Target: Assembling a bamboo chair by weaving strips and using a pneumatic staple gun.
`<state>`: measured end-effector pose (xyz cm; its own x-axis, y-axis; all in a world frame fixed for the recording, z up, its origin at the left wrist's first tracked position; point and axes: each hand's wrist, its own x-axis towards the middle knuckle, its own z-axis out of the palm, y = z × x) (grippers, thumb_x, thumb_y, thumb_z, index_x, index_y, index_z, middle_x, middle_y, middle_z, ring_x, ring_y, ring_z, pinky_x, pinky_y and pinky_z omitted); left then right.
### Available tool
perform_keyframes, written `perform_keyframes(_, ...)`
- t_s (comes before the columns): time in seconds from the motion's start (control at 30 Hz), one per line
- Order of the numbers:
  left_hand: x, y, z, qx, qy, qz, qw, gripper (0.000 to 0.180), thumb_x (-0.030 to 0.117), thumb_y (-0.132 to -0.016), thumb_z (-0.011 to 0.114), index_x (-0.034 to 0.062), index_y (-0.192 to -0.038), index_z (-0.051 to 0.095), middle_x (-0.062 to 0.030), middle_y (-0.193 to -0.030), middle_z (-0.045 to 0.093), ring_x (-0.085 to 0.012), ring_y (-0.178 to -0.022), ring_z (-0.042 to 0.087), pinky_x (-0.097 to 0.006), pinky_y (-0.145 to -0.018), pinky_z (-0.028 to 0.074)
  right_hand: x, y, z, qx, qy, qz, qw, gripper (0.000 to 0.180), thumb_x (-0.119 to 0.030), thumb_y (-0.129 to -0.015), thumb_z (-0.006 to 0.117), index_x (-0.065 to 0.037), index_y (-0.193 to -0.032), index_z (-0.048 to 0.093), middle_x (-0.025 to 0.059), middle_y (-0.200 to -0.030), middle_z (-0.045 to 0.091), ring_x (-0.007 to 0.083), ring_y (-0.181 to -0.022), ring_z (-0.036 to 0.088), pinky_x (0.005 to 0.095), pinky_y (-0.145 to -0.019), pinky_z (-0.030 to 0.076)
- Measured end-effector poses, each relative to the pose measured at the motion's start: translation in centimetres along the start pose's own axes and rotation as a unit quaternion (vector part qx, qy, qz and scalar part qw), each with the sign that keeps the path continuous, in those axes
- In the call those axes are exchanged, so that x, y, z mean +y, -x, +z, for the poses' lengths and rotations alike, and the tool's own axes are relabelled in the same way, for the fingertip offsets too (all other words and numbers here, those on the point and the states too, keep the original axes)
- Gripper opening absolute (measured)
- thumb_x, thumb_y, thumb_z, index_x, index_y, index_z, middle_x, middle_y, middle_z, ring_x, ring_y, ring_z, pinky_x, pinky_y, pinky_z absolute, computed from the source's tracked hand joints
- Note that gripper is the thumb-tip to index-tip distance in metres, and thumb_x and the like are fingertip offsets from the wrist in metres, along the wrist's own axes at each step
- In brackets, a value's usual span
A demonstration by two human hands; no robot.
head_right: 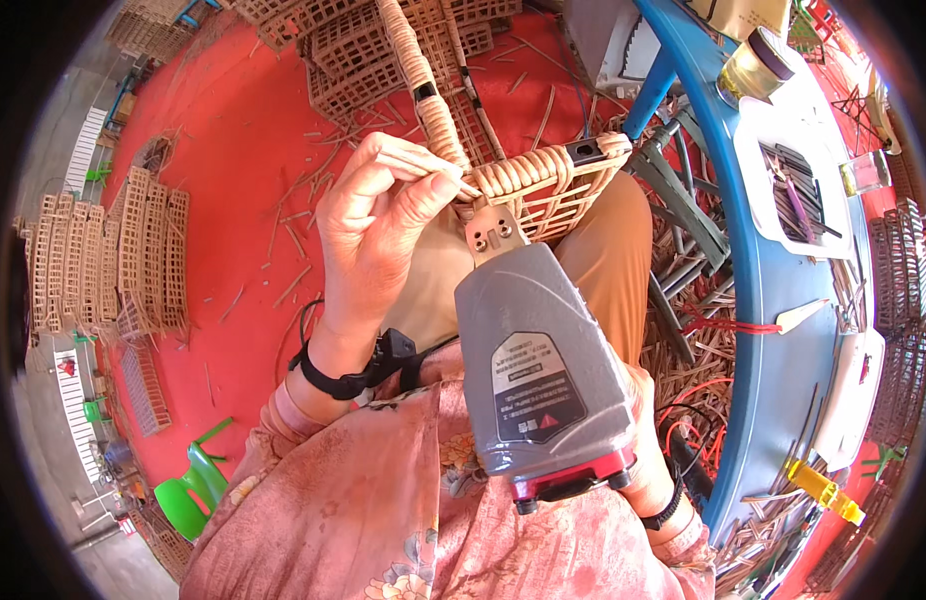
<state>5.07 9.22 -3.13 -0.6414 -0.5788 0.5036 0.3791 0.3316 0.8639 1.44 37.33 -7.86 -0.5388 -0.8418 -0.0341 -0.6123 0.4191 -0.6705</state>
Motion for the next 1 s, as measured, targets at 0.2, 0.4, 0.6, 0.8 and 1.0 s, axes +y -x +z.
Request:
perform_keyframes(0.2, -0.2, 0.1, -0.6, -0.004, -0.027, 0.015, 1.000, 0.003, 0.003, -0.083, 0.072, 0.0005, -0.083, 0.070, -0.0042, -0.083, 0.063, -0.0146, -0.078, 0.058, -0.028, -0.071, 0.047, -4.6, -2.7, -3.7, 0.019, -0.378, 0.025, 0.925, 0.065, -0.021, -0.066, 0.085, -0.001, -0.120, 0.055, 0.0118, -0.085, 0.071, 0.0237, -0.076, 0.071, 0.0345, -0.069, 0.055)
perform_keyframes(0.4, -0.6, 0.1, -1.0, -0.006, -0.033, 0.026, 0.999, 0.004, 0.002, -0.084, 0.072, 0.0002, -0.084, 0.069, -0.0041, -0.083, 0.063, -0.0145, -0.079, 0.059, -0.028, -0.072, 0.048, -4.8, -2.0, -3.8, -0.041, -0.268, 0.205, 0.941, 0.060, -0.019, -0.065, 0.085, 0.001, -0.114, 0.056, 0.0101, -0.080, 0.070, 0.0211, -0.073, 0.071, 0.0331, -0.068, 0.055)
perform_keyframes(0.6, -0.5, -0.2, -1.4, -0.048, 0.002, 0.016, 0.999, 0.002, -0.006, -0.088, 0.066, -0.0047, -0.089, 0.064, -0.0080, -0.093, 0.063, -0.0147, -0.089, 0.061, -0.028, -0.082, 0.050, -2.6, -0.7, -0.8, 0.024, -0.322, 0.153, 0.934, 0.062, -0.019, -0.066, 0.085, 0.001, -0.116, 0.055, 0.0077, -0.080, 0.071, 0.0195, -0.071, 0.069, 0.0321, -0.068, 0.055)
perform_keyframes(0.8, -0.3, -0.5, -1.4, -0.056, -0.010, 0.006, 0.998, 0.001, -0.004, -0.089, 0.066, -0.0036, -0.088, 0.065, -0.0079, -0.093, 0.064, -0.0138, -0.088, 0.061, -0.026, -0.081, 0.050, -1.6, -0.1, -0.1, 0.158, -0.329, 0.147, 0.920, 0.046, -0.017, -0.072, 0.078, 0.000, -0.110, 0.057, 0.0051, -0.080, 0.067, 0.0177, -0.075, 0.066, 0.0302, -0.069, 0.053)
perform_keyframes(1.0, 0.1, -0.5, -0.6, -0.034, 0.028, -0.044, 0.998, 0.009, 0.002, -0.089, 0.070, -0.0016, -0.083, 0.065, -0.0033, -0.088, 0.061, -0.0101, -0.084, 0.059, -0.025, -0.077, 0.048, -2.8, 0.0, -3.8, 0.160, -0.320, 0.216, 0.909, 0.018, -0.011, -0.082, 0.072, -0.004, -0.097, 0.065, 0.0013, -0.083, 0.063, 0.0150, -0.083, 0.062, 0.0302, -0.070, 0.050)
